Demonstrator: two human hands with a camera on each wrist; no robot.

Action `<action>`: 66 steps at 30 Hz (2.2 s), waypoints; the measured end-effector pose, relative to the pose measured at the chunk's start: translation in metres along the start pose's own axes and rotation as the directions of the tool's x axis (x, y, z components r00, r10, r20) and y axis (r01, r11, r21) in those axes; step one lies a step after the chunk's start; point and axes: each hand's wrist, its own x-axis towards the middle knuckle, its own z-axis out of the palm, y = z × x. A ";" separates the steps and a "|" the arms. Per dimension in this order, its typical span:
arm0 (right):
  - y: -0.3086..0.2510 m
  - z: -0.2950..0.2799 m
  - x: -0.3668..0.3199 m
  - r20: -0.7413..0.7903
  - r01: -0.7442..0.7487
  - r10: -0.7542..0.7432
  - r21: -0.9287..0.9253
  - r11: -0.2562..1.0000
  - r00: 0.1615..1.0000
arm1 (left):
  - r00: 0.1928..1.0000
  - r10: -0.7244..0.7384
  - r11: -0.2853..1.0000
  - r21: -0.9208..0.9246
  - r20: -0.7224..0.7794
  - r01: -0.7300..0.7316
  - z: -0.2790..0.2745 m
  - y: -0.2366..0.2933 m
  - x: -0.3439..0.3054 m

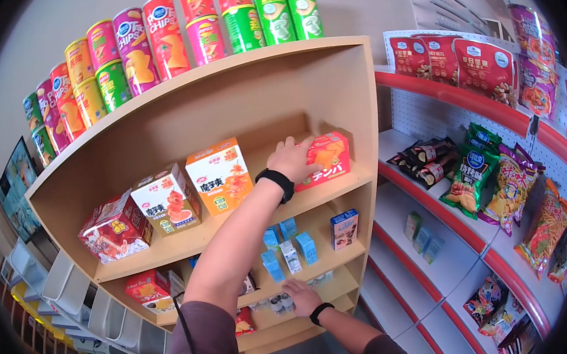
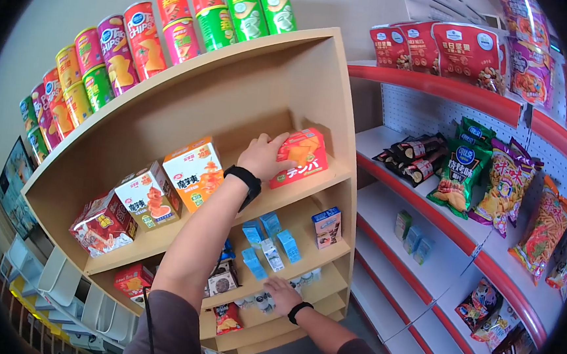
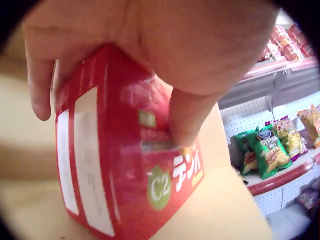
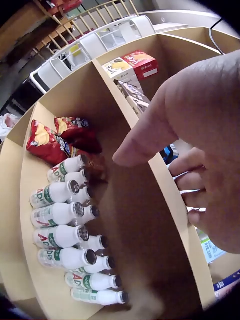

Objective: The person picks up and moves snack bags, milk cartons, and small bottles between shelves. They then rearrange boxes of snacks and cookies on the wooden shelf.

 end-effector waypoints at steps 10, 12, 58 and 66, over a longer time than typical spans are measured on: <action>-0.007 -0.009 -0.004 -0.042 -0.007 0.010 0.068 0.998 0.999 | 1.000 -0.021 0.987 0.161 -0.016 0.024 -0.002 -0.025 -0.003; -0.006 -0.010 -0.004 -0.046 -0.002 0.005 0.067 0.998 0.999 | 0.996 0.044 0.982 0.186 -0.075 -0.029 0.007 -0.030 -0.002; -0.015 -0.006 -0.014 -0.070 -0.040 0.042 0.032 0.999 0.997 | 0.965 -0.181 0.982 -0.009 0.191 0.187 0.303 -0.101 -0.313; 0.025 -0.082 -0.040 -0.174 -0.070 0.104 0.193 0.979 0.979 | 0.962 -0.177 0.980 -0.053 0.207 0.191 0.293 -0.103 -0.314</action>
